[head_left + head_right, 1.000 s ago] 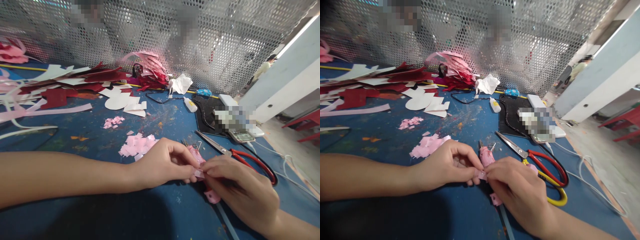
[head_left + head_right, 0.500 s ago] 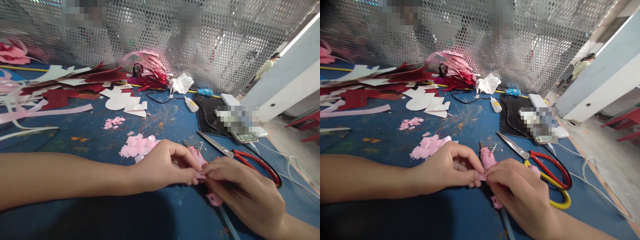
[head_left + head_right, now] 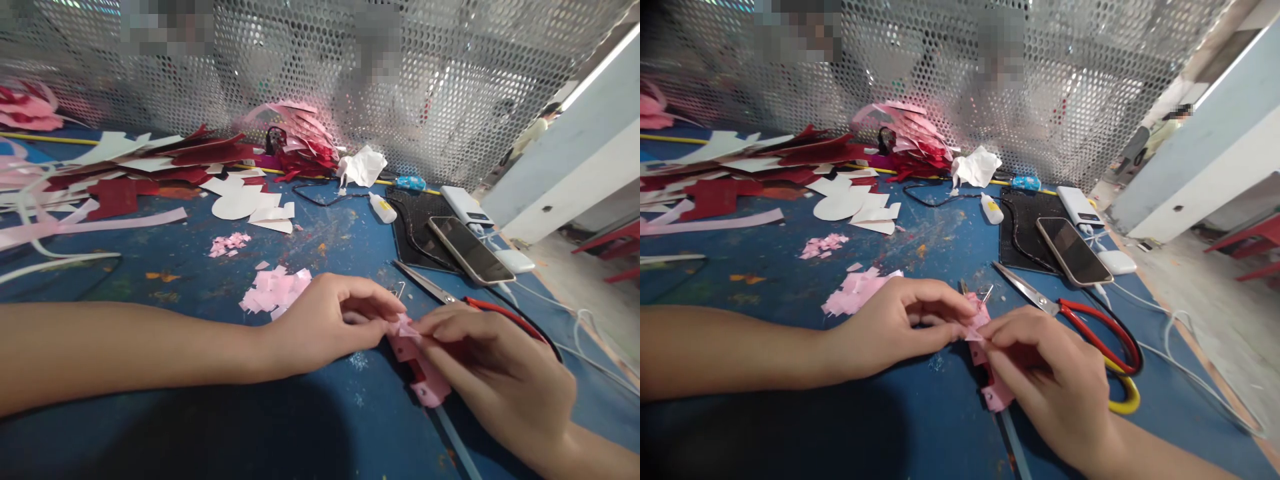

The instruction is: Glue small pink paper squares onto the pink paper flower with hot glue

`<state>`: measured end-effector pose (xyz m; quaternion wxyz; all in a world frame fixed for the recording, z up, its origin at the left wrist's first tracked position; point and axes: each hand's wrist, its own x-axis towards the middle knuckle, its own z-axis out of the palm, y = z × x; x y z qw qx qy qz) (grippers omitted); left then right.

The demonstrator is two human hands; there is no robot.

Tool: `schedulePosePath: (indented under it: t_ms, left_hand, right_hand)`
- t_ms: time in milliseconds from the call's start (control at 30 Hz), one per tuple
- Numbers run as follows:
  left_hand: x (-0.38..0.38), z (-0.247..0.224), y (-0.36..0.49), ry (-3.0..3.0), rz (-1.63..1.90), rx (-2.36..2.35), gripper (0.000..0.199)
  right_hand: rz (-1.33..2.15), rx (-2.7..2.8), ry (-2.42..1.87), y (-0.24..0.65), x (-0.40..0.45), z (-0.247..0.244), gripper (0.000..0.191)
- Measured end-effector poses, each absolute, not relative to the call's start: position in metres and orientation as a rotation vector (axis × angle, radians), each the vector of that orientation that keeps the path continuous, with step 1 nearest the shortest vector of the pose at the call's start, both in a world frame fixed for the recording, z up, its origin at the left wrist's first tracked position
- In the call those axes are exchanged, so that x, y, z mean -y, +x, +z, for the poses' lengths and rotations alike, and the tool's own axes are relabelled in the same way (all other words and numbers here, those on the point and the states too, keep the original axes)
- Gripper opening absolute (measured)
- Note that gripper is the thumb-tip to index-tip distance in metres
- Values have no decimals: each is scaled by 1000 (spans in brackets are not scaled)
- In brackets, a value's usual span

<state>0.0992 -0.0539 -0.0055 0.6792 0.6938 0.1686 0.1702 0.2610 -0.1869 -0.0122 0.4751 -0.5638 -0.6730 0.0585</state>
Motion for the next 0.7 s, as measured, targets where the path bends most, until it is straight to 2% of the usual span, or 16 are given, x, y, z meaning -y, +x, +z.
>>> schedulePosePath:
  t_ms: [700]
  left_hand:
    - [59, 2, 94, 1804, 491, -215, 11]
  right_hand:
    - [145, 1700, -1299, 260, 184, -11, 19]
